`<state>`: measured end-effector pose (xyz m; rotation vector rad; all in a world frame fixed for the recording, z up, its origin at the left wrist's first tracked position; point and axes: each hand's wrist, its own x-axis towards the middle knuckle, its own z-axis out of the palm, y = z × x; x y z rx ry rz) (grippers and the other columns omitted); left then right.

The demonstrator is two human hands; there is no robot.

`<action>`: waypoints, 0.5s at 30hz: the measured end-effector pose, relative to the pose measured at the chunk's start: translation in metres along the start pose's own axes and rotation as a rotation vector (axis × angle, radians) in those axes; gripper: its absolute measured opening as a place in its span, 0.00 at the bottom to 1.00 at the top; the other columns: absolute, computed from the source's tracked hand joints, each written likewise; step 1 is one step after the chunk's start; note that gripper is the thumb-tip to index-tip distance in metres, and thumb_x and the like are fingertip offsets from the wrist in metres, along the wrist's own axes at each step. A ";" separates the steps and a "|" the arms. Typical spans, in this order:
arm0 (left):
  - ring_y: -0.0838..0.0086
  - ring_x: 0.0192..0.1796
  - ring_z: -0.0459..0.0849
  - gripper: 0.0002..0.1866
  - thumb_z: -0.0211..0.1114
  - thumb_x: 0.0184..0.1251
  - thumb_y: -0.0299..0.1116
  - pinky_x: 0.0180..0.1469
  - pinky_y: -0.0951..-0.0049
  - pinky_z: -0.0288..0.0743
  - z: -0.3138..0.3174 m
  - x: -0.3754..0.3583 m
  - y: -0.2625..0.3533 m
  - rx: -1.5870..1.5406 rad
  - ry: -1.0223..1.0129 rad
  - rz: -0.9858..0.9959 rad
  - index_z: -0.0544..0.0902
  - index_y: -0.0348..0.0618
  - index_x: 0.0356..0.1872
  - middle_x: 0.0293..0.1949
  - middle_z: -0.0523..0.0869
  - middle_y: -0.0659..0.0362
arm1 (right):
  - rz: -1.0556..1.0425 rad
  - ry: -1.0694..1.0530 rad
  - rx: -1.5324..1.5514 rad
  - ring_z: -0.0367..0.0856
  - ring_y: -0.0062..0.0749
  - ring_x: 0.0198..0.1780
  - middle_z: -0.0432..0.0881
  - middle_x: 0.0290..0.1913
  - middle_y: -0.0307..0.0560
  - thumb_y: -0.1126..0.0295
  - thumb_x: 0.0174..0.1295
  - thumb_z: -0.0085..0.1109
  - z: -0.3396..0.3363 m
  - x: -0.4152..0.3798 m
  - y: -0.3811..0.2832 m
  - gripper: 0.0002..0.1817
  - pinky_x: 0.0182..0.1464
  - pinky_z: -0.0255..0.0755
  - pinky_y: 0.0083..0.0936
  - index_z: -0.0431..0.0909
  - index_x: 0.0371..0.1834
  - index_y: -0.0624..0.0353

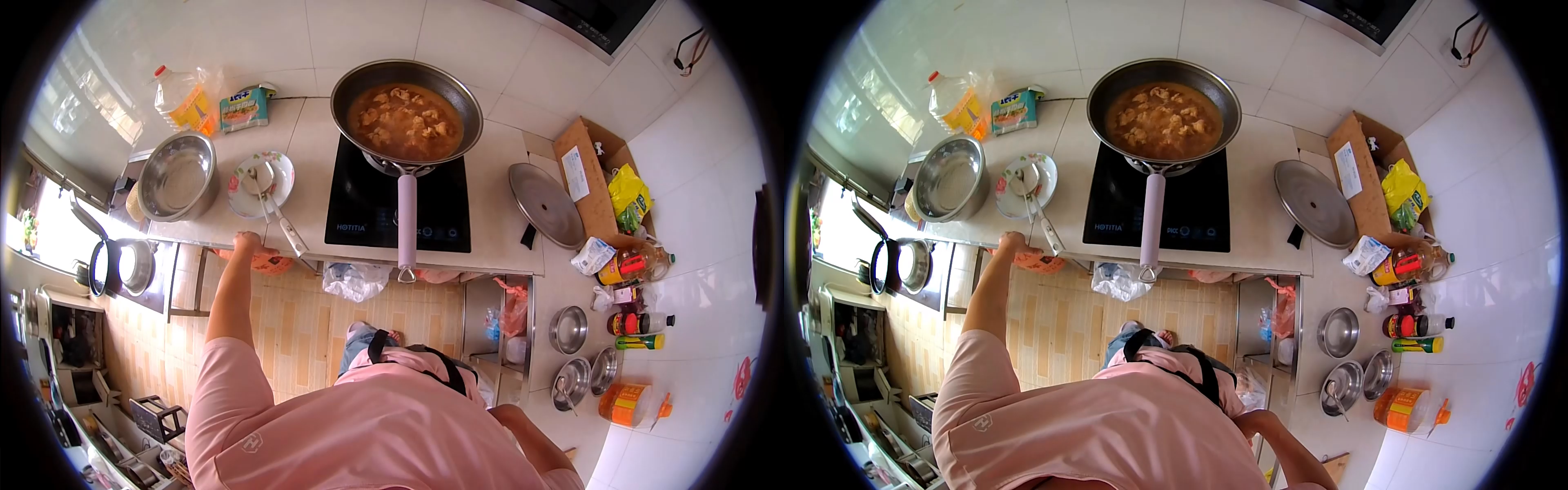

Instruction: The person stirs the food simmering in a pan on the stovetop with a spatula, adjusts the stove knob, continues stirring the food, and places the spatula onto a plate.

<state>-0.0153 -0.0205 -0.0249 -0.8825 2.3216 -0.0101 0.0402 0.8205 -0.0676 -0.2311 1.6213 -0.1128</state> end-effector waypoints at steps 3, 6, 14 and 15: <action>0.59 0.54 0.76 0.47 0.66 0.28 0.72 0.54 0.68 0.69 -0.003 -0.005 0.001 -0.018 0.008 -0.008 0.81 0.38 0.43 0.48 0.80 0.51 | -0.006 -0.011 -0.028 0.75 0.31 0.35 0.80 0.38 0.48 0.64 0.50 0.60 0.000 0.003 0.003 0.17 0.37 0.69 0.28 0.79 0.40 0.63; 0.58 0.54 0.76 0.47 0.66 0.28 0.72 0.54 0.68 0.69 -0.004 -0.005 0.001 -0.021 0.003 0.004 0.81 0.38 0.44 0.48 0.80 0.50 | -0.011 -0.017 -0.046 0.75 0.31 0.35 0.80 0.38 0.48 0.63 0.50 0.60 0.000 0.005 0.006 0.17 0.37 0.69 0.28 0.79 0.41 0.63; 0.58 0.55 0.75 0.48 0.66 0.27 0.72 0.55 0.67 0.68 -0.007 -0.010 0.003 -0.025 -0.005 0.009 0.80 0.37 0.43 0.49 0.79 0.50 | -0.022 -0.037 -0.092 0.75 0.31 0.36 0.80 0.38 0.48 0.63 0.50 0.59 0.000 0.010 0.012 0.18 0.38 0.69 0.28 0.79 0.41 0.62; 0.58 0.55 0.75 0.48 0.66 0.27 0.72 0.55 0.67 0.68 -0.008 -0.012 0.003 -0.024 0.000 0.008 0.80 0.37 0.43 0.49 0.79 0.50 | -0.022 -0.037 -0.095 0.76 0.31 0.36 0.80 0.38 0.48 0.63 0.50 0.59 -0.001 0.011 0.012 0.18 0.38 0.69 0.28 0.79 0.41 0.62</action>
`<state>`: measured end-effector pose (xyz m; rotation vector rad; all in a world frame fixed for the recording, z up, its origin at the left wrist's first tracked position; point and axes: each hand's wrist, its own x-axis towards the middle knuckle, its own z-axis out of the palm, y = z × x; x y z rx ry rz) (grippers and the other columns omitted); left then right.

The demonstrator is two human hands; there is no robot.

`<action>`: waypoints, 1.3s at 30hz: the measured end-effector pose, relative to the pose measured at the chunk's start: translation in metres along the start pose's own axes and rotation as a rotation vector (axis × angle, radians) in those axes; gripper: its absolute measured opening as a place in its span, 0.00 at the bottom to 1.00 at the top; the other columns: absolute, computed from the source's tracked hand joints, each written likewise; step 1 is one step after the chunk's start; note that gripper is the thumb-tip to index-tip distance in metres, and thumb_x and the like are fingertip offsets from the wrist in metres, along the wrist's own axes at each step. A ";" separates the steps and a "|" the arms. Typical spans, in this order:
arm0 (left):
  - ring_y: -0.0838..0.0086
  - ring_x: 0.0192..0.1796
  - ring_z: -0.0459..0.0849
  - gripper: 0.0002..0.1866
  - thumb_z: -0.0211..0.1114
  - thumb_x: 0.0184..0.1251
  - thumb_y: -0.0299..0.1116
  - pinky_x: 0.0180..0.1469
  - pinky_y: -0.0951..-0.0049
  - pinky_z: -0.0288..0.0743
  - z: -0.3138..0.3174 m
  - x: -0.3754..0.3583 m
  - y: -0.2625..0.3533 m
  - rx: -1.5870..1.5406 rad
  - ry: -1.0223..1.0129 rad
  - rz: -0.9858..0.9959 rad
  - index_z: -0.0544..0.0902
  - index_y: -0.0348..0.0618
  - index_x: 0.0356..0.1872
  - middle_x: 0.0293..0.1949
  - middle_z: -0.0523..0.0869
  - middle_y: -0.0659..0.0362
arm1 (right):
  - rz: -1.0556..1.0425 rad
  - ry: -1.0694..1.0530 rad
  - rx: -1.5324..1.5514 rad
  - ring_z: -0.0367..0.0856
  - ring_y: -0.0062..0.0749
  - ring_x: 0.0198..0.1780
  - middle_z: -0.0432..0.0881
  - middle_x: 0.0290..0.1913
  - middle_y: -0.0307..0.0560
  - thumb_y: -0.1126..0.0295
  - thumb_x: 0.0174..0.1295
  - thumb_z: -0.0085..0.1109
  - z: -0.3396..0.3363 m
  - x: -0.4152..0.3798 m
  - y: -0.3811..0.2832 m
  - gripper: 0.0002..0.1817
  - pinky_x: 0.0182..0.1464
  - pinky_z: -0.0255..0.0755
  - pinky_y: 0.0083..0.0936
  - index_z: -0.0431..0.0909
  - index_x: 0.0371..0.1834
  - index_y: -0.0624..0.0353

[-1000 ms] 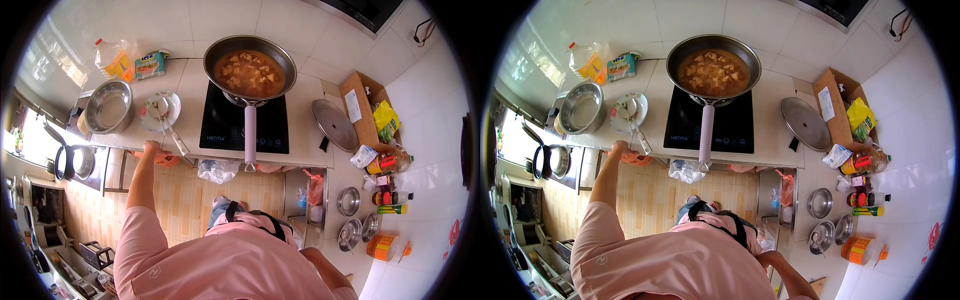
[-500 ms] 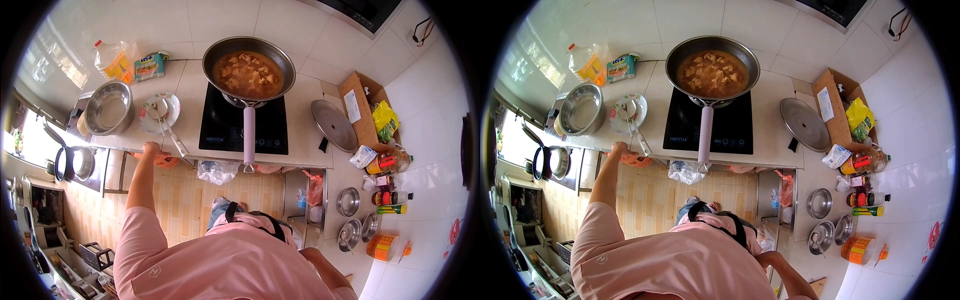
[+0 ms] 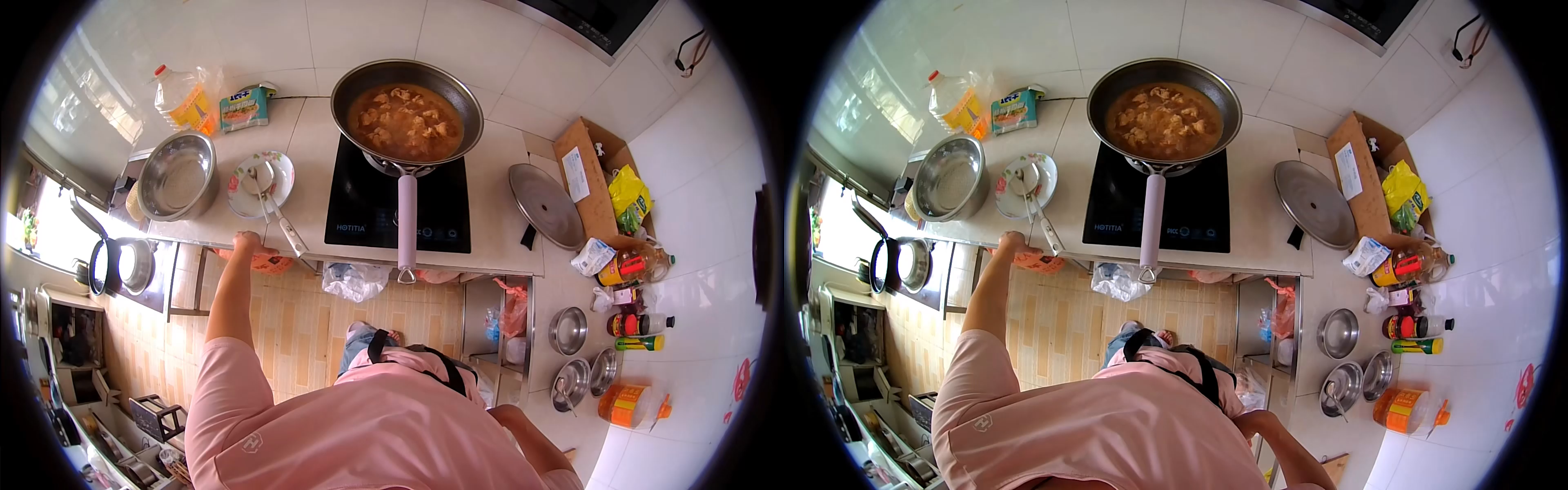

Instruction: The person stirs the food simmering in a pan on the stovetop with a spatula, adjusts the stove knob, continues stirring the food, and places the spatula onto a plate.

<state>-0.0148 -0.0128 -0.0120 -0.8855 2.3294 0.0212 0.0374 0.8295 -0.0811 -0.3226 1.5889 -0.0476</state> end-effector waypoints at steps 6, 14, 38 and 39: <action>0.58 0.56 0.74 0.48 0.65 0.28 0.73 0.55 0.66 0.68 0.001 0.003 0.000 0.019 -0.009 0.000 0.80 0.37 0.44 0.50 0.78 0.50 | -0.007 -0.010 -0.030 0.76 0.31 0.36 0.80 0.39 0.48 0.62 0.50 0.59 0.000 0.002 0.002 0.18 0.38 0.69 0.28 0.79 0.41 0.62; 0.59 0.55 0.74 0.47 0.63 0.29 0.74 0.55 0.66 0.68 0.006 0.006 -0.001 0.035 0.019 0.038 0.81 0.38 0.43 0.49 0.79 0.51 | -0.015 -0.020 -0.056 0.76 0.31 0.37 0.80 0.39 0.49 0.61 0.50 0.59 0.001 0.004 0.004 0.18 0.39 0.69 0.28 0.79 0.42 0.61; 0.59 0.55 0.75 0.49 0.64 0.26 0.74 0.54 0.67 0.68 0.010 0.015 -0.005 0.032 0.004 0.009 0.81 0.39 0.44 0.48 0.80 0.52 | -0.039 -0.033 -0.122 0.76 0.32 0.39 0.80 0.41 0.49 0.59 0.50 0.59 -0.002 0.007 0.009 0.20 0.41 0.69 0.27 0.78 0.44 0.59; 0.59 0.54 0.75 0.49 0.64 0.26 0.74 0.54 0.67 0.68 0.010 0.014 -0.005 0.036 0.011 0.006 0.81 0.39 0.44 0.48 0.80 0.52 | -0.038 -0.032 -0.125 0.76 0.32 0.39 0.80 0.41 0.49 0.59 0.50 0.59 -0.002 0.008 0.009 0.20 0.41 0.69 0.27 0.78 0.44 0.59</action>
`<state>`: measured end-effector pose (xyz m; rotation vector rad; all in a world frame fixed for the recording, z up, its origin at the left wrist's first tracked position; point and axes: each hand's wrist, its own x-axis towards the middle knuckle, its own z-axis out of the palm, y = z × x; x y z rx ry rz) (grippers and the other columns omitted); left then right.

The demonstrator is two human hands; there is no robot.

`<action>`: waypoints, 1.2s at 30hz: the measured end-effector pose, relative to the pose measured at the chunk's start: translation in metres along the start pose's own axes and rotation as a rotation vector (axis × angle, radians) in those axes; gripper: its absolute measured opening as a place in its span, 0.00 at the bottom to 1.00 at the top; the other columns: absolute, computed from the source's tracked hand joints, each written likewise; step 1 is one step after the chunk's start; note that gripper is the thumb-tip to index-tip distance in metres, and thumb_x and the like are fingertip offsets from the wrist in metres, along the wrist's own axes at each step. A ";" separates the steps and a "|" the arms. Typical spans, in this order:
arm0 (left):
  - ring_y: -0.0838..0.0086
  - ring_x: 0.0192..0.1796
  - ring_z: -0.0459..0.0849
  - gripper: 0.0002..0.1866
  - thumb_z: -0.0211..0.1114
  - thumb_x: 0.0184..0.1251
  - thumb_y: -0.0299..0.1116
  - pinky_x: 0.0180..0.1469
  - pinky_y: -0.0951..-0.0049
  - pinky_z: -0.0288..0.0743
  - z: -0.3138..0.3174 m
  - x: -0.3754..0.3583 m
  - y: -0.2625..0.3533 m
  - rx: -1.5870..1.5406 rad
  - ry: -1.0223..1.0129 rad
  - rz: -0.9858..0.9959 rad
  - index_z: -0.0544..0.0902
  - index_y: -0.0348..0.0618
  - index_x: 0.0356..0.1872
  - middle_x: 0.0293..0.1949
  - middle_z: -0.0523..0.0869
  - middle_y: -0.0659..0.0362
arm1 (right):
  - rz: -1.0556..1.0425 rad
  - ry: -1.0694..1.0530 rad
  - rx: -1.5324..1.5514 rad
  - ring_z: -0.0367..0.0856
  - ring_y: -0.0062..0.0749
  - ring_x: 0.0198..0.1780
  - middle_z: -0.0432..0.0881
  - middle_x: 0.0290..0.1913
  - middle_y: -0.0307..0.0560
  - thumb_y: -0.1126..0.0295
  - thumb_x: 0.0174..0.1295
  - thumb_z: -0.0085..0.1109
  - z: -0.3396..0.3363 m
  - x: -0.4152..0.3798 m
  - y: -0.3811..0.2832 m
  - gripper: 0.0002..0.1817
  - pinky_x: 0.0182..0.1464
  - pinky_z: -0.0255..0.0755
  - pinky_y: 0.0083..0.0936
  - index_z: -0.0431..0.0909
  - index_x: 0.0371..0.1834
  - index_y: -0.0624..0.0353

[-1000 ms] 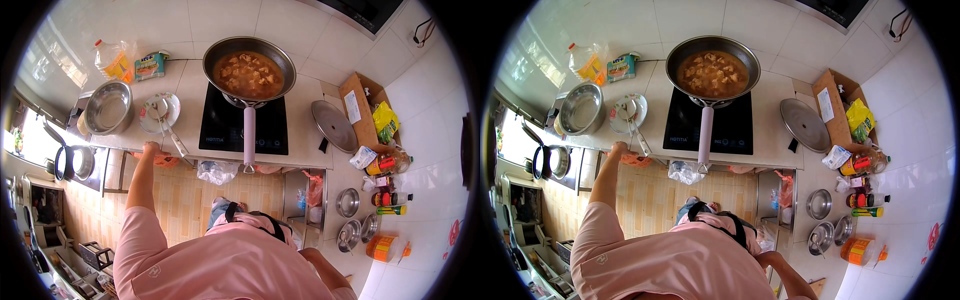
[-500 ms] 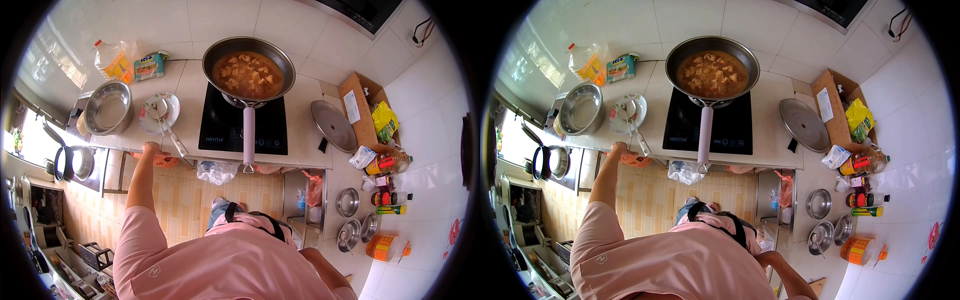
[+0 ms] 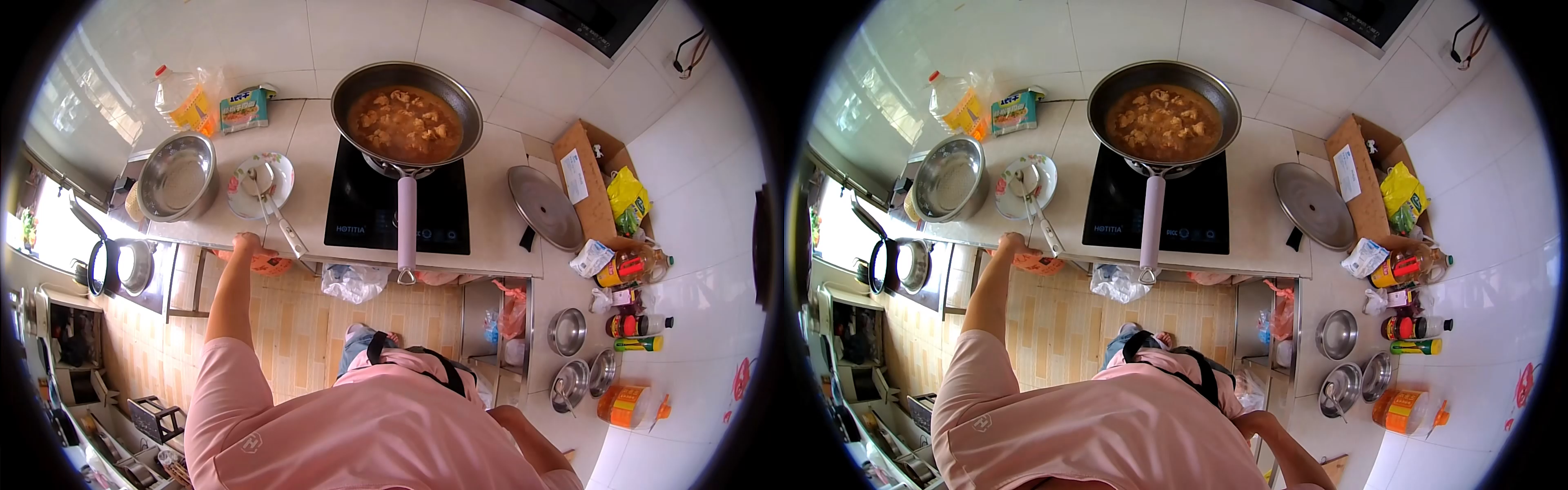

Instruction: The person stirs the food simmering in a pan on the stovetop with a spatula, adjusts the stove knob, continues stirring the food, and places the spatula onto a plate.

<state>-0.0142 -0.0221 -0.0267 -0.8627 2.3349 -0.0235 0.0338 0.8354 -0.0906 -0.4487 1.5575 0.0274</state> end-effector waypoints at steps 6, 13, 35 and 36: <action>0.58 0.52 0.77 0.48 0.63 0.27 0.74 0.53 0.67 0.70 -0.006 -0.005 0.001 0.000 -0.003 0.013 0.81 0.38 0.42 0.46 0.81 0.51 | -0.006 -0.007 -0.013 0.77 0.32 0.39 0.80 0.42 0.49 0.58 0.50 0.59 0.002 0.001 0.002 0.20 0.41 0.69 0.27 0.78 0.44 0.58; 0.58 0.51 0.78 0.47 0.64 0.28 0.74 0.52 0.66 0.71 -0.010 -0.010 0.002 -0.026 -0.028 0.018 0.81 0.39 0.42 0.45 0.81 0.51 | -0.014 -0.010 -0.029 0.77 0.32 0.40 0.80 0.42 0.49 0.57 0.50 0.59 0.002 0.004 0.004 0.21 0.42 0.69 0.27 0.78 0.44 0.57; 0.60 0.54 0.75 0.49 0.64 0.28 0.73 0.55 0.68 0.68 -0.019 -0.017 0.006 -0.018 -0.109 -0.002 0.80 0.38 0.46 0.48 0.80 0.52 | -0.043 -0.015 -0.079 0.77 0.33 0.41 0.79 0.44 0.50 0.55 0.50 0.58 0.000 0.008 0.005 0.22 0.43 0.69 0.27 0.78 0.46 0.55; 0.61 0.57 0.73 0.50 0.63 0.28 0.74 0.56 0.68 0.67 -0.017 -0.013 0.005 0.005 -0.136 0.000 0.79 0.38 0.47 0.51 0.78 0.53 | -0.044 -0.016 -0.080 0.77 0.33 0.41 0.79 0.44 0.50 0.55 0.50 0.58 0.001 0.010 0.006 0.22 0.43 0.69 0.27 0.78 0.46 0.55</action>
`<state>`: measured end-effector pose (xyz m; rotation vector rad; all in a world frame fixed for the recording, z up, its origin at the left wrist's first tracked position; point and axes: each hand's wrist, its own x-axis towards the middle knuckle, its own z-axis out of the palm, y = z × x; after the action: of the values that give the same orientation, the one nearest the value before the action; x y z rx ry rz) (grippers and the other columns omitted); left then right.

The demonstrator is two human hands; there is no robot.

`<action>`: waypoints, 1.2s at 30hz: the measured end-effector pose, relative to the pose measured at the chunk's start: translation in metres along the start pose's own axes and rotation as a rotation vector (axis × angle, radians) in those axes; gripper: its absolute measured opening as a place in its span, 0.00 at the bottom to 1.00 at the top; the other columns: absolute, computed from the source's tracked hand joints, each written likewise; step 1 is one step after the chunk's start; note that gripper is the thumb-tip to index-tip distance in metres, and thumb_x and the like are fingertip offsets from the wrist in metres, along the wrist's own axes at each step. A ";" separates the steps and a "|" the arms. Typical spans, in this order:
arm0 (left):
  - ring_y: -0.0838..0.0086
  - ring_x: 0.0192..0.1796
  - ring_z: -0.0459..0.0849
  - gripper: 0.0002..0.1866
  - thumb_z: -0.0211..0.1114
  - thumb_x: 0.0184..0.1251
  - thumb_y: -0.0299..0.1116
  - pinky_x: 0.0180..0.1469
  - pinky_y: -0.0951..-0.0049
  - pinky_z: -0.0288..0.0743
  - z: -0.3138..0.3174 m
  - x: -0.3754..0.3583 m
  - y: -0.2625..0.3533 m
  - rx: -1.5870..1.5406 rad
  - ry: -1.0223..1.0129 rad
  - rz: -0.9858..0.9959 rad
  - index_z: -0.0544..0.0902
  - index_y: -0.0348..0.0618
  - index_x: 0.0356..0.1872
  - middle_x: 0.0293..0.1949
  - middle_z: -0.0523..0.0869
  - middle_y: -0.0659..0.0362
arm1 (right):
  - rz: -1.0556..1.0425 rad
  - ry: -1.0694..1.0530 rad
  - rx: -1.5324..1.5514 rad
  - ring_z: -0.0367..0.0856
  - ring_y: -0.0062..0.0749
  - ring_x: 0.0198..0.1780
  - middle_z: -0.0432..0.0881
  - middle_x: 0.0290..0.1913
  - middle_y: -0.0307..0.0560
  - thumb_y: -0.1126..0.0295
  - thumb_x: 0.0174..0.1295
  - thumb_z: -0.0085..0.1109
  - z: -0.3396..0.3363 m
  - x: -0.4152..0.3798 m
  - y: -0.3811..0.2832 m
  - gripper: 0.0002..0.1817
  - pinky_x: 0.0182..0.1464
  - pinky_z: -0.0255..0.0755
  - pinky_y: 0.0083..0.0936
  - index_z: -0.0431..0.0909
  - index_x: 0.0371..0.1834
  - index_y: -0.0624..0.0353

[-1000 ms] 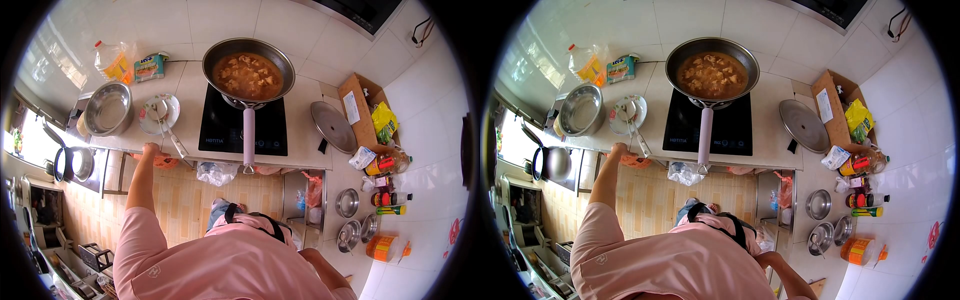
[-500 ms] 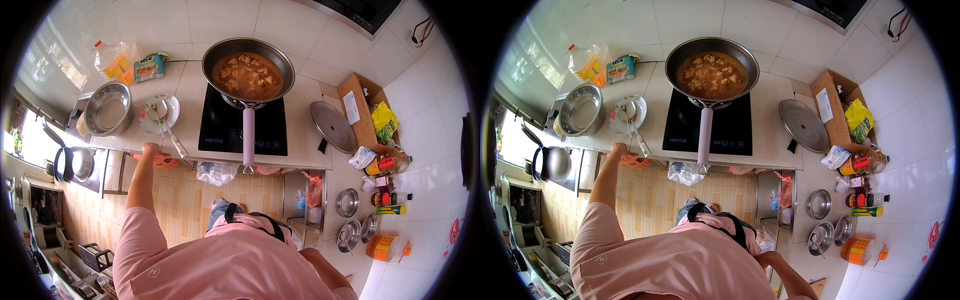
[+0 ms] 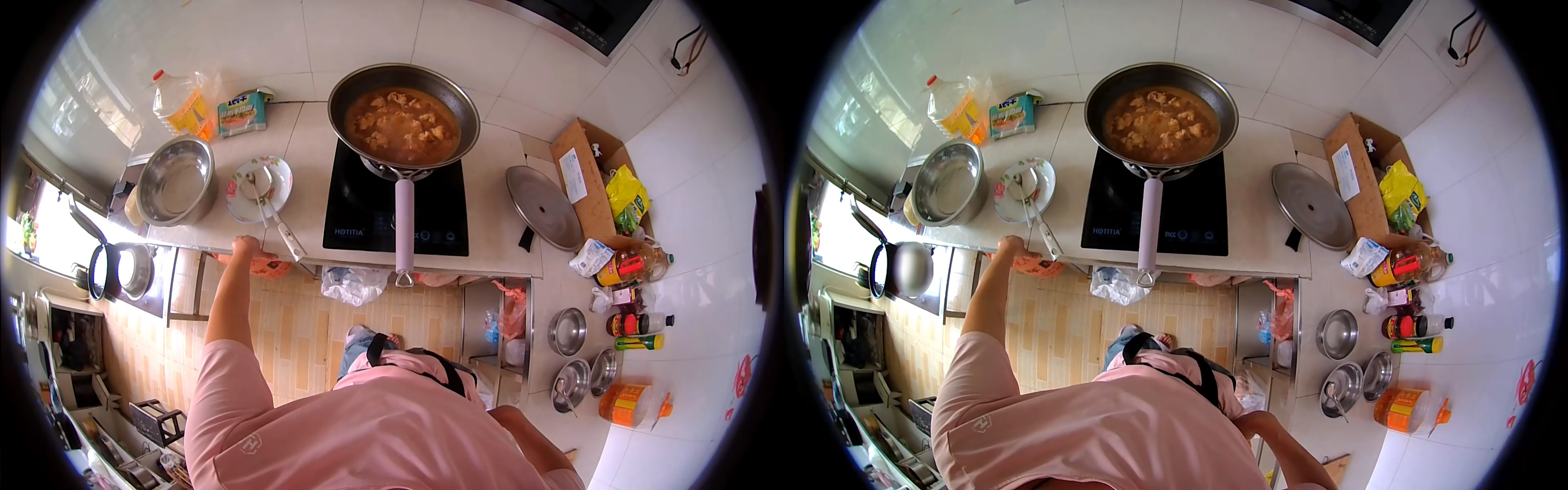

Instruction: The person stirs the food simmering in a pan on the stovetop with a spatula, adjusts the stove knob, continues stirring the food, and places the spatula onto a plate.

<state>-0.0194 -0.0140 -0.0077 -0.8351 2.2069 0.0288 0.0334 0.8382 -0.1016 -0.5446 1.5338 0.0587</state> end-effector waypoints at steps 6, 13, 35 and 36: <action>0.60 0.61 0.69 0.54 0.62 0.27 0.76 0.60 0.68 0.63 -0.001 0.003 -0.001 0.002 -0.021 0.022 0.76 0.38 0.51 0.55 0.75 0.52 | 0.001 -0.003 -0.001 0.77 0.33 0.42 0.79 0.45 0.50 0.55 0.50 0.58 0.000 0.003 0.001 0.22 0.44 0.69 0.27 0.78 0.46 0.55; 0.60 0.60 0.69 0.55 0.62 0.27 0.76 0.59 0.68 0.64 0.003 0.008 -0.001 0.016 0.005 0.016 0.75 0.38 0.53 0.56 0.74 0.52 | -0.009 -0.013 -0.009 0.78 0.33 0.42 0.79 0.45 0.50 0.54 0.50 0.58 0.002 0.004 0.002 0.23 0.44 0.69 0.27 0.78 0.47 0.54; 0.61 0.57 0.73 0.53 0.63 0.25 0.76 0.53 0.66 0.71 0.020 0.025 -0.005 0.019 0.107 -0.015 0.77 0.39 0.50 0.53 0.77 0.52 | -0.039 0.136 -0.021 0.79 0.37 0.39 0.81 0.40 0.51 0.60 0.50 0.58 0.038 -0.007 0.013 0.17 0.41 0.71 0.28 0.80 0.42 0.54; 0.62 0.57 0.73 0.53 0.63 0.25 0.76 0.53 0.66 0.71 0.020 0.025 -0.006 0.030 0.112 -0.010 0.77 0.39 0.50 0.52 0.77 0.53 | -0.014 0.136 0.013 0.78 0.37 0.38 0.81 0.40 0.51 0.60 0.50 0.58 0.040 -0.009 0.010 0.17 0.41 0.71 0.28 0.80 0.42 0.54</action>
<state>-0.0160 -0.0272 -0.0372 -0.8495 2.3017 -0.0577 0.0658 0.8646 -0.0988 -0.5586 1.6610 0.0013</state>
